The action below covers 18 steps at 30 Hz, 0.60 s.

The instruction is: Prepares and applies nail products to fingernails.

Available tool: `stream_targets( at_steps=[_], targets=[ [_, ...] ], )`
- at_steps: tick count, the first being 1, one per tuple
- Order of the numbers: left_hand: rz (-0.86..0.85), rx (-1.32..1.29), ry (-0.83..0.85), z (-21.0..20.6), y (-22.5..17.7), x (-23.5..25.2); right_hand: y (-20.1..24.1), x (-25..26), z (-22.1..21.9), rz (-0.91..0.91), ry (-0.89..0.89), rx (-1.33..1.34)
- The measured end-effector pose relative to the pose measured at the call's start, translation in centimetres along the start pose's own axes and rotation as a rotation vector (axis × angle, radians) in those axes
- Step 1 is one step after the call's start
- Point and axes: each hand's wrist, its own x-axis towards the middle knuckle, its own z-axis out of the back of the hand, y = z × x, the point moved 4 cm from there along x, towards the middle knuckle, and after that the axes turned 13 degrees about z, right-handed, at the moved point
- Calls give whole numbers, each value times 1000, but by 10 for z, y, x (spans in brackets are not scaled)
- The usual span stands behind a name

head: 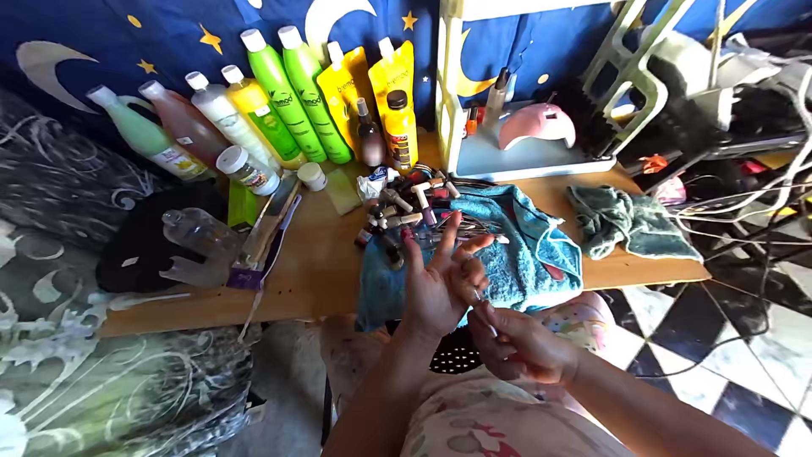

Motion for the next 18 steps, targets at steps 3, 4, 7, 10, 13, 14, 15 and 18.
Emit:
stream_targets(
  at_steps=[3,4,7,10,13,14,15,18],
  targets=[
    [-55,111,-221,0,-2,-3,4,4,8,82,-154,-636],
    [-93,177,-263,2,-4,-5,12,5,8,129,-184,-954],
    [-179,118,-274,14,-7,-5,43,-4,-16,502,-284,-1360],
    [-223,93,-253,29,-10,-2,37,-15,-21,898,-319,-1465],
    [-152,156,-222,21,-9,0,1,-1,-8,509,-191,-1695],
    [-115,145,-221,20,-9,0,0,1,-10,512,-178,-1726],
    [-90,145,-233,21,-10,1,6,1,-12,646,-191,-1726],
    [-51,165,-217,26,-3,3,8,-6,-6,788,-199,-1629]
  ],
)
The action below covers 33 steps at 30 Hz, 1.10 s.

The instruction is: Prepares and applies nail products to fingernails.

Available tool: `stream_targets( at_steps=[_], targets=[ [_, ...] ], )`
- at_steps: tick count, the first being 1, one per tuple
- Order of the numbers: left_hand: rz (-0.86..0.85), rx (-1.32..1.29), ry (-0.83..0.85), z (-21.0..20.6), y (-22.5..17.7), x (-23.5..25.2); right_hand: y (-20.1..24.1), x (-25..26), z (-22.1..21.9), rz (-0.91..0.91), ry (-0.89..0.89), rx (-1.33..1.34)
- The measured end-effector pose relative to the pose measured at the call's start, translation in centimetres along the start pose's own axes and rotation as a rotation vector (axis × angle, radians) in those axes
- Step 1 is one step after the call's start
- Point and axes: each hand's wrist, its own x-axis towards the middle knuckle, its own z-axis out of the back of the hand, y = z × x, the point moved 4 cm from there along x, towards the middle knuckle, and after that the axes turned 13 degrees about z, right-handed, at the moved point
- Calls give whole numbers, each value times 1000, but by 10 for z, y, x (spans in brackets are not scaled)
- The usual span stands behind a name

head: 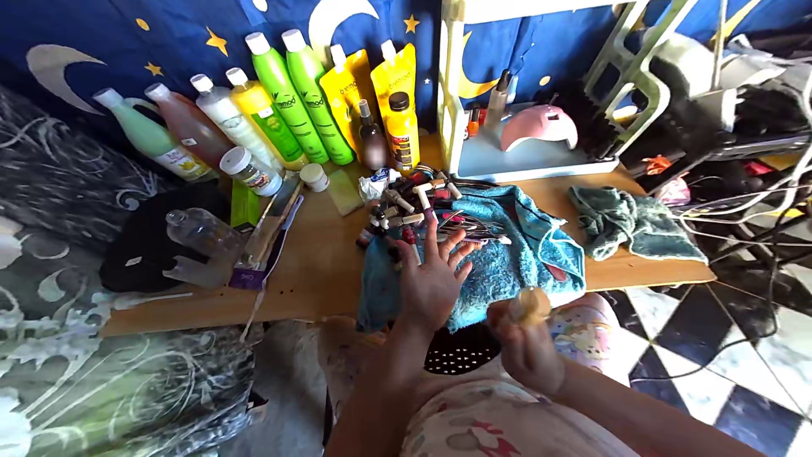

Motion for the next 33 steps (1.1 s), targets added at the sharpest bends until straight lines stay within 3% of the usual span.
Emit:
stream_targets(
  at_steps=[3,5,7,8,10,11,13,17,21,23,25,28,31,33],
  targets=[
    [14,136,52,-2,4,1,-4,-1,-12,-158,224,41],
    [-9,187,29,2,3,5,2,6,2,3,34,33],
    [-13,125,78,7,8,4,-2,-4,0,-7,-41,232],
    [-12,91,108,6,10,1,-9,-10,-12,-138,12,414],
    [-8,8,52,1,12,-4,-21,-21,-38,-624,77,971],
    [-1,-48,37,-2,13,-5,-19,-21,-43,-783,65,1167],
    [51,-74,2,-6,11,-9,-15,-24,-49,-814,101,1285],
    [8,143,-103,-4,14,-10,-14,-7,-27,-517,269,724],
    [-12,34,-7,7,7,-4,6,16,17,-119,-194,332],
    [-22,26,68,6,9,-4,-1,-5,-3,-125,-55,136],
    [-39,99,27,2,7,-5,-3,-11,-23,-213,93,101],
    [-89,130,-85,5,5,-5,-2,-8,-14,-115,-84,131],
    [-92,127,-46,4,7,-8,-5,-15,-29,-252,135,166],
    [-147,138,-54,7,-1,-6,-5,-4,-22,-212,72,139]
  ],
)
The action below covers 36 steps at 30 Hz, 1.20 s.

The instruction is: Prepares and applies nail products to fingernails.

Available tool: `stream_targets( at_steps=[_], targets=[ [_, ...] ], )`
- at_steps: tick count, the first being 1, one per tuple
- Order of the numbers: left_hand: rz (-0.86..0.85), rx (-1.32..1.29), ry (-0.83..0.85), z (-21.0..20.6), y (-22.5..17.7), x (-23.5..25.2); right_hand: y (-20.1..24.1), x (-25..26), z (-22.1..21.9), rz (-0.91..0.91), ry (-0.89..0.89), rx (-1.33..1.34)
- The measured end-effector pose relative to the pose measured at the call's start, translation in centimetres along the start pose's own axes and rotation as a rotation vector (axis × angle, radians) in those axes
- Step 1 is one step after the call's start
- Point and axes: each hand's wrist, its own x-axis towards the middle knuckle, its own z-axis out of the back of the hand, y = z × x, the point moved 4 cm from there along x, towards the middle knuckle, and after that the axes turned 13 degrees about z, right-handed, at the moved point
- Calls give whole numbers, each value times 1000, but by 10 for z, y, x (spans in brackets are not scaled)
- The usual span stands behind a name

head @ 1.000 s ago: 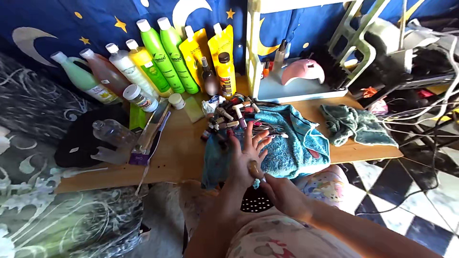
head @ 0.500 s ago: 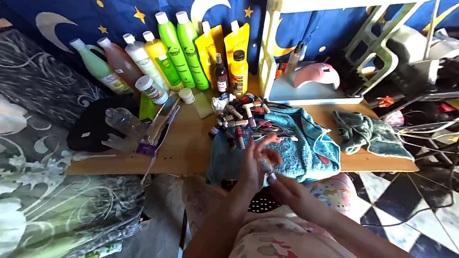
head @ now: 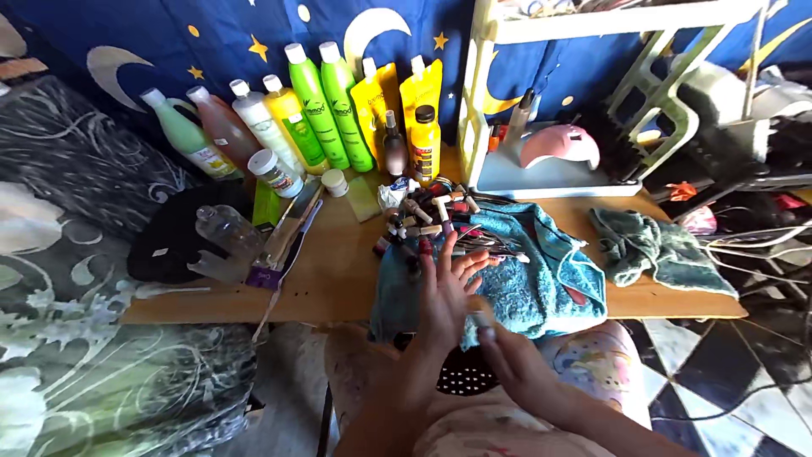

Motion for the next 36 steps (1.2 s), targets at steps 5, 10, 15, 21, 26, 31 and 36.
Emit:
stream_targets(
  at_steps=[5,10,15,21,26,31,36],
  targets=[
    [-90,-16,42,-3,1,-4,-13,1,-8,-206,121,425],
    [-140,-191,42,-9,-6,-5,-9,17,4,-616,263,1259],
    [-182,-280,-132,-3,-13,-4,-20,31,39,-413,-46,890],
    [-164,-290,-112,-11,-12,-5,-23,47,71,-118,-236,543],
    [-165,588,-273,-1,0,-17,-53,105,123,27,-225,-11],
    [-382,1023,-395,23,18,-34,-125,197,157,-63,-199,-270],
    [-386,1429,-578,32,21,-38,-188,262,143,-208,-81,-335]
  ],
)
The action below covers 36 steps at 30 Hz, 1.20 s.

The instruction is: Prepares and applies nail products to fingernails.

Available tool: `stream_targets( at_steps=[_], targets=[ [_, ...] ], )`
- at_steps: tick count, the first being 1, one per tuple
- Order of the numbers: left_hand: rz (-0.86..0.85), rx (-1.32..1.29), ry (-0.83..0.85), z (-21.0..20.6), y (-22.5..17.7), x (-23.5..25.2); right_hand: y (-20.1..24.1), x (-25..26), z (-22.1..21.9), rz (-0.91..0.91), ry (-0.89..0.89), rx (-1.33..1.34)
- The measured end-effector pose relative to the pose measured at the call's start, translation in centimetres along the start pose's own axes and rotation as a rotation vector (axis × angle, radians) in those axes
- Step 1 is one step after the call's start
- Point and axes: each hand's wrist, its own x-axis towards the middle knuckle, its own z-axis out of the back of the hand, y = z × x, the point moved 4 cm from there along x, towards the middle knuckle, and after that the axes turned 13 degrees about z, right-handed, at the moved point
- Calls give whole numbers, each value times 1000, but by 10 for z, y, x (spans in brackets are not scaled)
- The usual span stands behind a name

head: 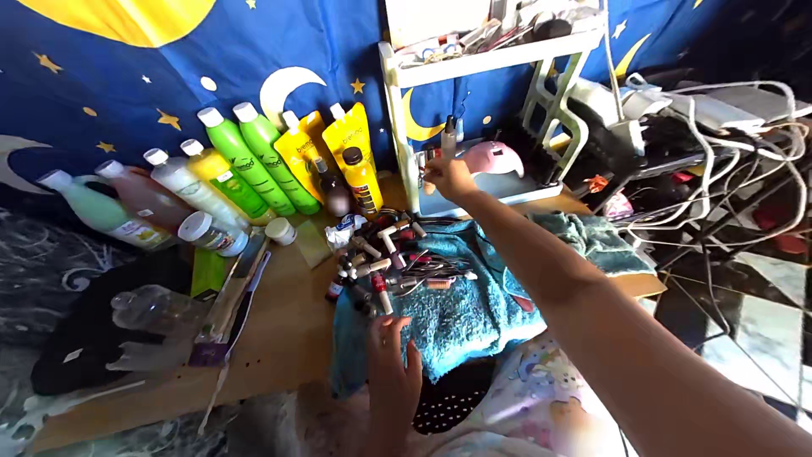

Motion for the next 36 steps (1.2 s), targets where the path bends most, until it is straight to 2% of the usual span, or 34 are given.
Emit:
stream_targets(
  at_steps=[4,7,14,17,21,24,27,29,32,34,36],
  targets=[
    [7,188,0,-2,-2,0,-10,28,-22,-46,105,-50],
    [-22,256,-72,-5,-4,1,-11,36,-29,-104,140,-59],
    [49,355,-107,-10,-11,19,-16,39,-34,-128,98,-30],
    [83,437,-108,-13,-12,27,-24,31,-33,-90,14,29],
    [136,602,-43,-17,-20,37,-3,-14,-12,-57,-130,90],
    [149,571,29,-16,-20,40,38,-86,6,62,-181,225],
    [168,484,90,-9,-22,39,70,-160,2,94,-138,512],
    [85,376,-23,0,-29,30,87,-198,-9,82,-109,656],
    [-29,284,-186,22,-46,11,102,-231,-29,68,-68,685],
    [-78,223,-221,37,-58,-3,112,-240,-41,137,21,659],
    [-138,122,-242,47,-66,-14,127,-244,-50,303,145,680]
  ],
)
